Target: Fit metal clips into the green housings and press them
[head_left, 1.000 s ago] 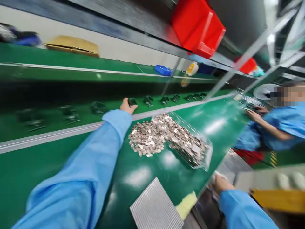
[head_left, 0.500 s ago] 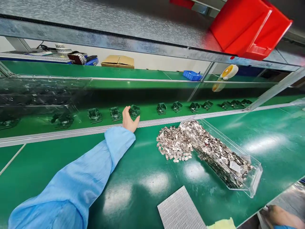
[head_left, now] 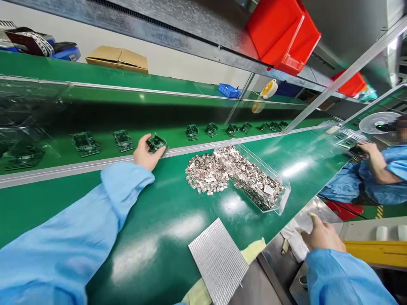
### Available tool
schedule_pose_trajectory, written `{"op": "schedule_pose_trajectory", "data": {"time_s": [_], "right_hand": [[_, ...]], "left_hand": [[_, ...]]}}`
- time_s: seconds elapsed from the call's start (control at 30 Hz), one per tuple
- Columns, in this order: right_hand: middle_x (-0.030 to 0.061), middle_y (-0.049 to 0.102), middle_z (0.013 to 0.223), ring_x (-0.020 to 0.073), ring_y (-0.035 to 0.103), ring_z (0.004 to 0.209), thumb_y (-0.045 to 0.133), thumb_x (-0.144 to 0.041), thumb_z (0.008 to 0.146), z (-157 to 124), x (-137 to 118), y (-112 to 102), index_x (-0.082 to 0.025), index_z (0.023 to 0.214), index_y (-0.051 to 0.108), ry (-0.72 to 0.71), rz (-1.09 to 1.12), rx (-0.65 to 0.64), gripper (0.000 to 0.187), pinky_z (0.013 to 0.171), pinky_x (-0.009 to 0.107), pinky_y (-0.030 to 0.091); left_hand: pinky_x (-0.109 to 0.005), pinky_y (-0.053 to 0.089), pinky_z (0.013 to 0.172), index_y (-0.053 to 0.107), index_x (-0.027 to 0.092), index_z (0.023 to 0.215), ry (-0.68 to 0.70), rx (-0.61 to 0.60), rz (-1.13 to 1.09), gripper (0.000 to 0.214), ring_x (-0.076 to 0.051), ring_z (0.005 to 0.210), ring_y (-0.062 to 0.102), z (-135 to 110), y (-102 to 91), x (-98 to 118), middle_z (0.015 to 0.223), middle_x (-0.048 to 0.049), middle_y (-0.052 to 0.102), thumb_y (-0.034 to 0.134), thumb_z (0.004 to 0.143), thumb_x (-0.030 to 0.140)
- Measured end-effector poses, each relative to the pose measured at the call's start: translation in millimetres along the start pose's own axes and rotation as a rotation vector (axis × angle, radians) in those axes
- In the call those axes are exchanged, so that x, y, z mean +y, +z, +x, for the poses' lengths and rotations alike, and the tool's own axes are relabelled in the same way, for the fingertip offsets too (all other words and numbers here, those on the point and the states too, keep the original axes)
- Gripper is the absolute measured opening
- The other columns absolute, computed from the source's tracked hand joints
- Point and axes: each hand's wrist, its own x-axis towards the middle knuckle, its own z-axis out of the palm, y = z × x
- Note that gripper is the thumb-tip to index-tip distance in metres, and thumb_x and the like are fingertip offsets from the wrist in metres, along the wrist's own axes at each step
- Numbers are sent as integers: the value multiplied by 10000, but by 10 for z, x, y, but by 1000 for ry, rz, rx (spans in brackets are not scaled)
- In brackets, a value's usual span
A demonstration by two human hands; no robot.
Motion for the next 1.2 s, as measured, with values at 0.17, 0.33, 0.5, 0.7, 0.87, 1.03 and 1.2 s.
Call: {"op": "schedule_pose_trajectory", "data": {"time_s": [0.17, 0.33, 0.5, 0.7, 0.87, 1.03, 1.2], "right_hand": [[215, 600, 1202, 407, 618, 1045, 475, -398, 811, -237, -721, -608, -244, 1187, 627, -80, 73, 170, 434, 735, 515, 471], [60, 746, 871, 260, 691, 788, 542, -353, 792, -364, -1780, -371, -254, 921, 693, -390, 598, -208, 222, 766, 401, 536], [13, 714, 704, 198, 659, 634, 585, -163, 699, -269, -2381, 217, -249, 811, 660, -347, 632, -278, 160, 650, 305, 523], [-11, 611, 603, 198, 585, 610, 593, -99, 608, -290, -2514, 318, -248, 722, 603, -313, 679, -292, 188, 650, 307, 460], [9, 630, 694, 201, 593, 673, 588, -138, 583, -333, -2519, 298, -245, 695, 554, -270, 851, -333, 158, 697, 335, 483], [32, 666, 690, 215, 651, 676, 659, -272, 595, -410, -2364, 98, -231, 780, 565, -171, 1106, -427, 211, 653, 353, 538], [46, 712, 727, 200, 676, 685, 771, -351, 575, -791, -2071, -364, -210, 836, 578, -80, 1328, -486, 353, 642, 325, 547]], "left_hand": [[-394, 432, 1110, 460, 247, 1344, -10, -354, 46, 676, -255, 1202, 606, -953, -704, 55, 1322, -75, 597, 701, 755, 474], [-455, 368, 1153, 252, 301, 1463, -41, -501, 209, 866, -297, 1329, 496, -1431, -1203, 138, 1471, -95, 471, 676, 756, 566], [-583, 362, 1108, 173, 234, 1512, 50, -480, 488, 1049, -400, 1380, 399, -1477, -1286, 213, 1483, -166, 446, 721, 691, 587], [-563, 458, 1022, 351, 155, 1434, 94, -530, 576, 846, -397, 1262, 529, -1398, -1199, 192, 1358, -196, 560, 676, 747, 527], [-517, 502, 1010, 458, 197, 1288, 7, -460, 271, 659, -333, 1168, 611, -1397, -1161, 182, 1295, -142, 564, 718, 728, 428], [-476, 551, 965, 411, 198, 1154, -358, -440, -365, 652, -259, 1040, 695, -1534, -998, 318, 1233, -119, 598, 815, 667, 356], [-375, 564, 945, 446, 199, 1091, -530, -605, -667, 612, -197, 975, 716, -1821, -595, 693, 1175, -86, 673, 862, 643, 227]]}}
